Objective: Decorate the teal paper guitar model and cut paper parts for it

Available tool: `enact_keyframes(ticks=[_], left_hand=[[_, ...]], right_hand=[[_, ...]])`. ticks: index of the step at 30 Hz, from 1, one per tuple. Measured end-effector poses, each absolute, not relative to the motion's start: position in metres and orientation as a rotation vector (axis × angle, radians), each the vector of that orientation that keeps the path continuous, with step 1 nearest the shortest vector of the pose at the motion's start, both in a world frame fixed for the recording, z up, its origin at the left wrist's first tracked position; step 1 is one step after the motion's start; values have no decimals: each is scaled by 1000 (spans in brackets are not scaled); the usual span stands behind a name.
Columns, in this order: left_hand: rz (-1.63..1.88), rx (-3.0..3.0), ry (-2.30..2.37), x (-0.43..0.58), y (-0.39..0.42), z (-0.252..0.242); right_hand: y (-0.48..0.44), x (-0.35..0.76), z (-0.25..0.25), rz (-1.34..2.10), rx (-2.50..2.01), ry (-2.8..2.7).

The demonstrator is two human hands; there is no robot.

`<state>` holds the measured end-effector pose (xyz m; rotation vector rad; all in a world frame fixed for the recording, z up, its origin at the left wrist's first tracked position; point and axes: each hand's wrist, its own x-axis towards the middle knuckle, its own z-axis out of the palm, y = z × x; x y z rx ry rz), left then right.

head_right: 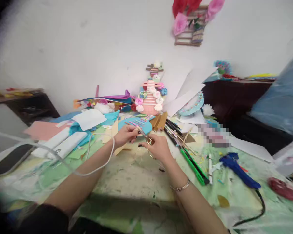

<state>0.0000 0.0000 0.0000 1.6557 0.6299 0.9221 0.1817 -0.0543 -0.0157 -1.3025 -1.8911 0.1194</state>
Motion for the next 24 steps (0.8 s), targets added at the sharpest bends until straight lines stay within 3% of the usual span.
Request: enact_keyframes(ticks=[24], left_hand=[[797,1756,731,-8,7,2]], right_hand=[[-52,192,-15,140,-1284,-1962]])
